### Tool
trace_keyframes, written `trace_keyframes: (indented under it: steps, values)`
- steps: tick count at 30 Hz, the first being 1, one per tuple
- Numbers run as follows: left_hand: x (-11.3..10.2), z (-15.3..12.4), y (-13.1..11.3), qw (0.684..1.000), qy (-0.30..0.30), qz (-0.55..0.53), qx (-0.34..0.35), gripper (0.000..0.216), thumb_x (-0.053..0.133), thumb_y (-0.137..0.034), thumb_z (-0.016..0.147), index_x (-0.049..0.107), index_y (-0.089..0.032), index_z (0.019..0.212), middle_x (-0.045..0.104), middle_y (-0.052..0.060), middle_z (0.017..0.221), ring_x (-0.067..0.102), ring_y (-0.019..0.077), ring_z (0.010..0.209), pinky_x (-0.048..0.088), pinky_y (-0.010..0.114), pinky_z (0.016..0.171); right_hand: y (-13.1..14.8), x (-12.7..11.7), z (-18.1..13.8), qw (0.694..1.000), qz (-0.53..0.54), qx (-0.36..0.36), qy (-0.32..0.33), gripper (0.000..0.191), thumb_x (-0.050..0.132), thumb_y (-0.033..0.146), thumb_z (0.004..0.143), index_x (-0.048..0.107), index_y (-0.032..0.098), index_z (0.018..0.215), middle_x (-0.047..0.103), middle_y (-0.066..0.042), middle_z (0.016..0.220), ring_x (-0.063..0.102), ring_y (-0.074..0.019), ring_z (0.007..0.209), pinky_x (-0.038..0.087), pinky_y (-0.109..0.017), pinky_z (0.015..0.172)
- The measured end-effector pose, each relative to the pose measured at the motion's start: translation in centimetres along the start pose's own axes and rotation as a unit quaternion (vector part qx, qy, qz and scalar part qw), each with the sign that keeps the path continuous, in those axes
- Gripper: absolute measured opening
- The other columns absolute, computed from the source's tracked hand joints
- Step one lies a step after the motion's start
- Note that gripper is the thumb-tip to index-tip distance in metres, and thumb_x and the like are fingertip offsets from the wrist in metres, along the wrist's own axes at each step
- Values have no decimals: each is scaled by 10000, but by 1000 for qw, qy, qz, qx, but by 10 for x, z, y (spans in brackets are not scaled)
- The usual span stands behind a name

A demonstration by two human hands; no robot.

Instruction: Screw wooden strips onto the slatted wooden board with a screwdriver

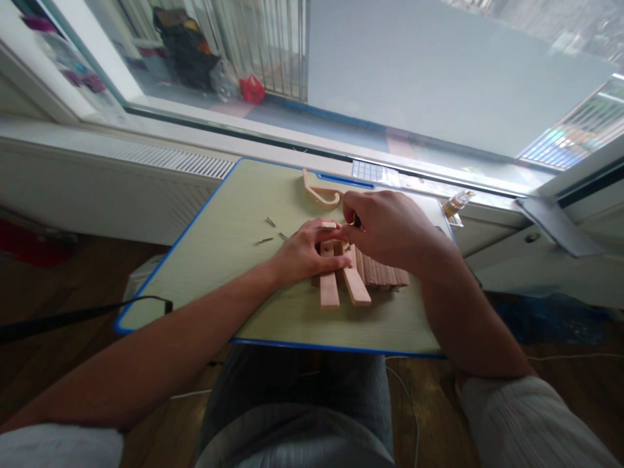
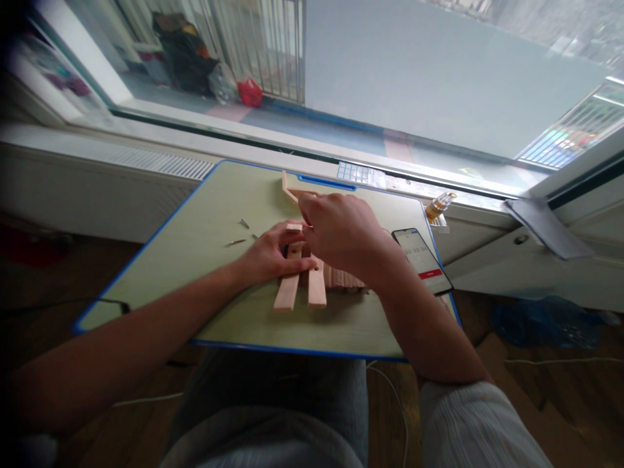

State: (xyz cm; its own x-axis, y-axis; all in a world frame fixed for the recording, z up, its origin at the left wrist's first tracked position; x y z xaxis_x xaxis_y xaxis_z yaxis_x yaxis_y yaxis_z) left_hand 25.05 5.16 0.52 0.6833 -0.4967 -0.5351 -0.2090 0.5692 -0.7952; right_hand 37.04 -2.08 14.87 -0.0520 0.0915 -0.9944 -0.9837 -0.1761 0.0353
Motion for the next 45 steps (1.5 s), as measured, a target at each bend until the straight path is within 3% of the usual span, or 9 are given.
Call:
trace_keyframes:
  steps: [6,11,15,25,36,41,45]
  values:
    - [-1,2,-4,1000,18,21,10,533,899,-571,821,824,-258,1246,689,106,1508,634,340,1442,482,534,1307,-3,-1,-3,1000,14,17,17,268,605,337,967,718,206,1172,794,-107,987,631,-233,814,321,-373,706]
    - [-1,2,-2,999,7,33,14,523,903,-573,817,844,-262,1233,699,115,1492,635,340,1429,469,545,1310,-5,2,-8,996,62,-35,47,299,589,162,879,654,200,1168,761,-118,1137,631,-226,923,400,-342,762]
    - [0,1,1,1000,-9,22,18,541,912,-595,808,851,-278,1242,697,111,1492,639,335,1421,466,540,1310,-8,2,-9,994,74,-59,47,283,585,104,849,643,201,1109,753,-96,1076,632,-216,926,404,-325,756]
    - [-1,1,-1,1000,-8,14,27,526,911,-582,811,847,-272,1231,711,107,1454,643,331,1415,476,530,1301,-5,-4,-6,999,33,-24,29,217,601,218,914,727,195,1089,789,-108,1017,654,-233,878,371,-351,731]
    - [-1,0,-2,999,-13,10,44,485,915,-527,833,839,-268,1235,702,95,1450,643,327,1420,483,521,1301,-9,0,-3,998,-36,41,7,305,639,440,976,759,183,1090,784,-132,916,630,-222,737,280,-365,630]
    - [0,0,0,1000,-5,-7,29,517,922,-533,818,821,-259,1244,691,96,1477,673,325,1396,506,503,1288,-11,-1,-3,997,-57,51,14,325,627,481,970,756,202,1075,762,-113,866,612,-227,721,259,-371,634]
    - [0,1,-1,1000,9,17,22,524,904,-548,826,827,-251,1250,685,104,1495,654,333,1414,494,510,1294,-12,0,-4,998,-37,53,20,323,605,456,977,728,199,1131,774,-128,937,608,-230,745,271,-374,650]
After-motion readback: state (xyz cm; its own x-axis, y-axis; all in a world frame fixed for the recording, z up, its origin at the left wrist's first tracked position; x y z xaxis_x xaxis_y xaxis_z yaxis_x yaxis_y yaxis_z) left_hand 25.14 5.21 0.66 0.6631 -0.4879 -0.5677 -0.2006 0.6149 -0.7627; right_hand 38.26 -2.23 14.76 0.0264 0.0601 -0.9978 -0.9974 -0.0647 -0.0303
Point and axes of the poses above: each hand's wrist, its own z-axis towards the middle knuckle, its own x-axis out of the palm, y = z × x, the point moved 6 cm from there along z, towards the middle knuckle
